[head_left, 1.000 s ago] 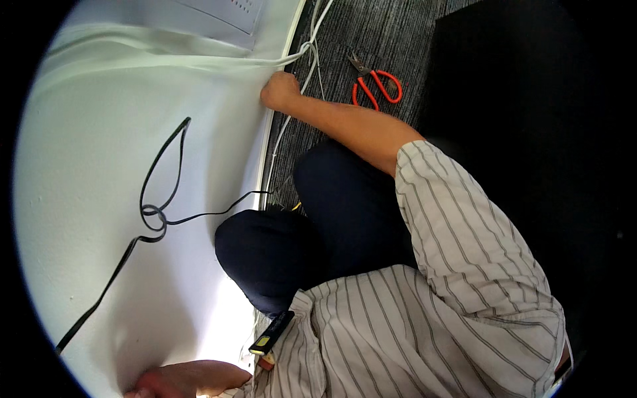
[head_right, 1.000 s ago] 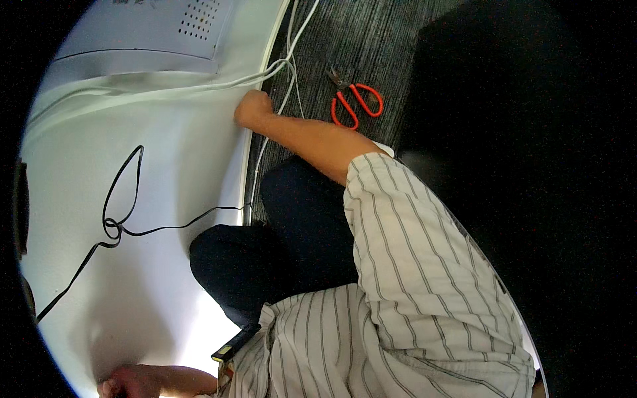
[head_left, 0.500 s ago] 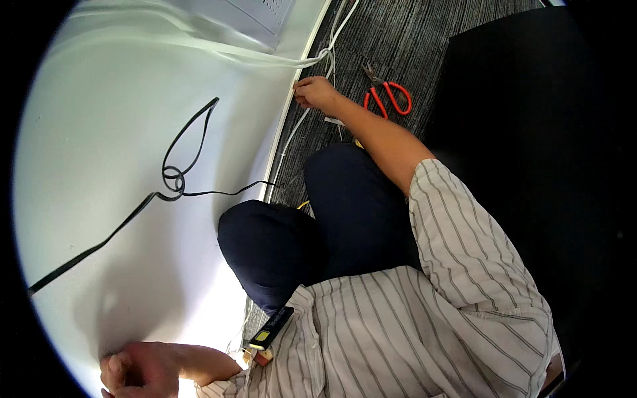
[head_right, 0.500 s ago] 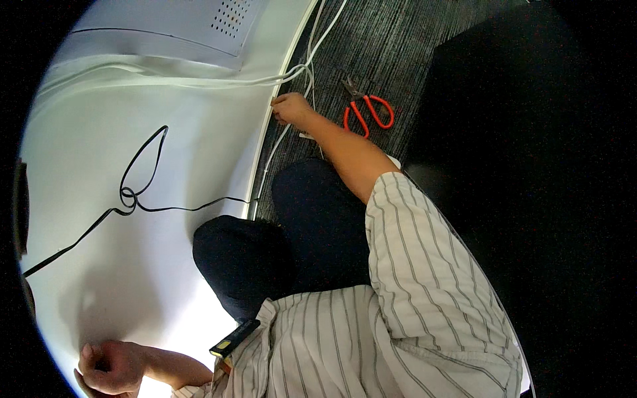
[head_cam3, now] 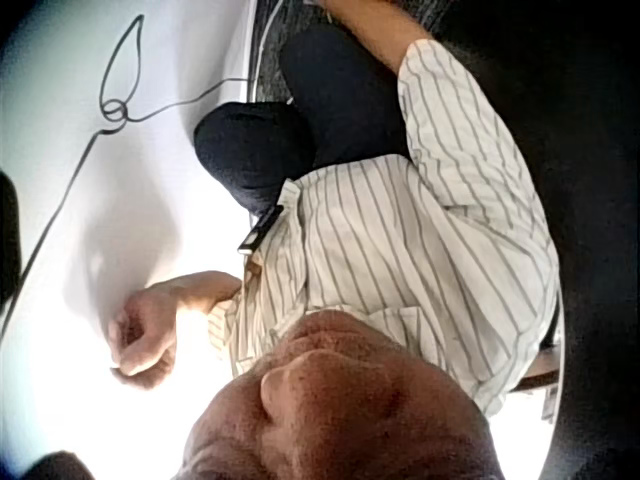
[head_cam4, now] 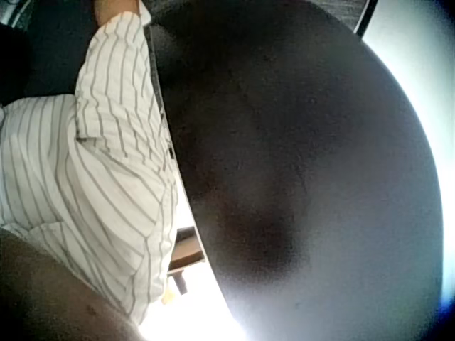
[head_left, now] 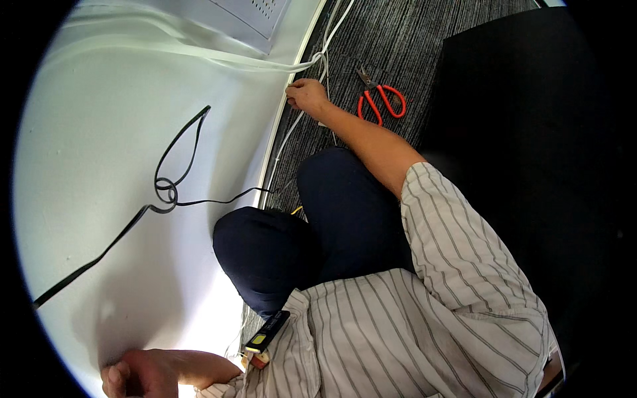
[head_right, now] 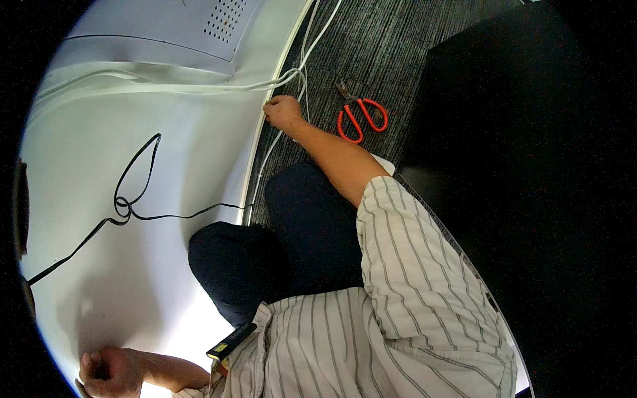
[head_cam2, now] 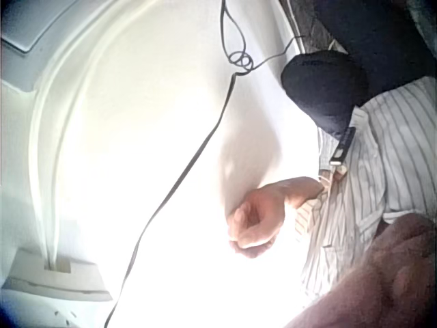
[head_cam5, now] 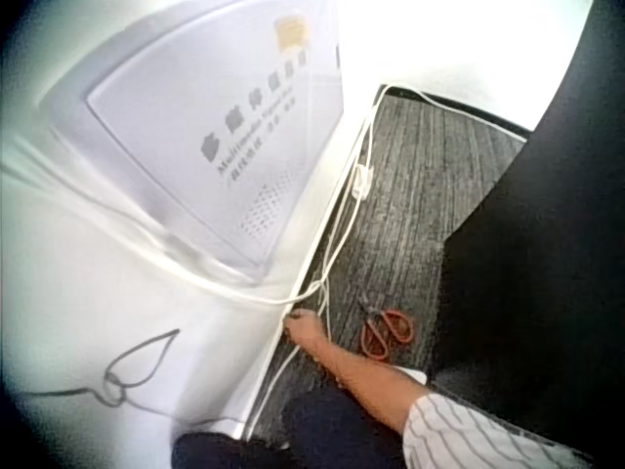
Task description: The person installs a white plastic cable management raceway along the base of a wall. They position the raceway, use a staple gun to secure it to the wall, and then use scissors to trim excess cable.
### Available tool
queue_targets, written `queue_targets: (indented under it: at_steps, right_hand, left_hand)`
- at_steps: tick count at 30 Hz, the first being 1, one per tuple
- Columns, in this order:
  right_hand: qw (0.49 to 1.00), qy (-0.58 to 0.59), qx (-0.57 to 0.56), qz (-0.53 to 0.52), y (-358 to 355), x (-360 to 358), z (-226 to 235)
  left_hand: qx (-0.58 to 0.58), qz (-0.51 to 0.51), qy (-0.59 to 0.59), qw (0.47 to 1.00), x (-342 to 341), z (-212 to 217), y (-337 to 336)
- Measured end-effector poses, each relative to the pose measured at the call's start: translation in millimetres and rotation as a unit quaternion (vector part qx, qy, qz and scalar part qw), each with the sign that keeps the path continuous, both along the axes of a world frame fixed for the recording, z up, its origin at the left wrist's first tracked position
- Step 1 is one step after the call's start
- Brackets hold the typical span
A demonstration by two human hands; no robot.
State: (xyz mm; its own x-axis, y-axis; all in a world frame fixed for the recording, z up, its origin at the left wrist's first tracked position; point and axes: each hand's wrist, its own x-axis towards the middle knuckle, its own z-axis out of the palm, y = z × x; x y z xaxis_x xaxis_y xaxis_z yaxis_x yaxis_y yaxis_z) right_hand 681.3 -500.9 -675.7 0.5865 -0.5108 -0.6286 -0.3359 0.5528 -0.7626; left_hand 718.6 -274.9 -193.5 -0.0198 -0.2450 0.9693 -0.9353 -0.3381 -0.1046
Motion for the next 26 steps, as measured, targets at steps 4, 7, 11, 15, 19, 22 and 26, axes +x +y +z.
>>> queue_targets:
  at_steps: [4, 7, 11, 15, 19, 22, 26]
  right_hand:
    - [0.995, -0.035, 0.083, -0.036, -2.7, 3.1, -0.4]
    - [0.986, -0.058, 0.144, -0.068, -4.0, 3.5, -0.2]
    - [0.97, -0.089, 0.204, -0.095, -7.4, 3.9, -3.2]
    - [0.954, -0.117, 0.25, -0.116, -9.2, 1.3, -4.0]
    - [0.953, -0.14, 0.252, -0.092, -17.2, -0.2, -15.2]
    - [0.954, -0.143, 0.248, -0.086, -22.4, 1.4, -8.0]
    - [0.957, -0.145, 0.244, -0.067, -26.3, -1.3, -9.2]
  left_hand:
    - [0.018, 0.0, -0.017, 1.0, 2.1, 3.8, -1.3]
    - [0.025, -0.008, -0.016, 1.0, 5.1, 8.8, -3.9]
    - [0.027, -0.026, -0.006, 0.999, 6.1, 13.9, -11.7]
    - [-0.006, -0.05, 0.01, 0.999, 6.3, 17.2, -21.4]
    - [-0.03, -0.07, -0.003, 0.997, 9.4, 19.7, -26.0]
    - [0.06, 0.035, -0.135, 0.988, 20.6, 26.0, -16.9]
    - [0.049, -0.037, 0.01, 0.998, 17.9, 23.6, -11.3]
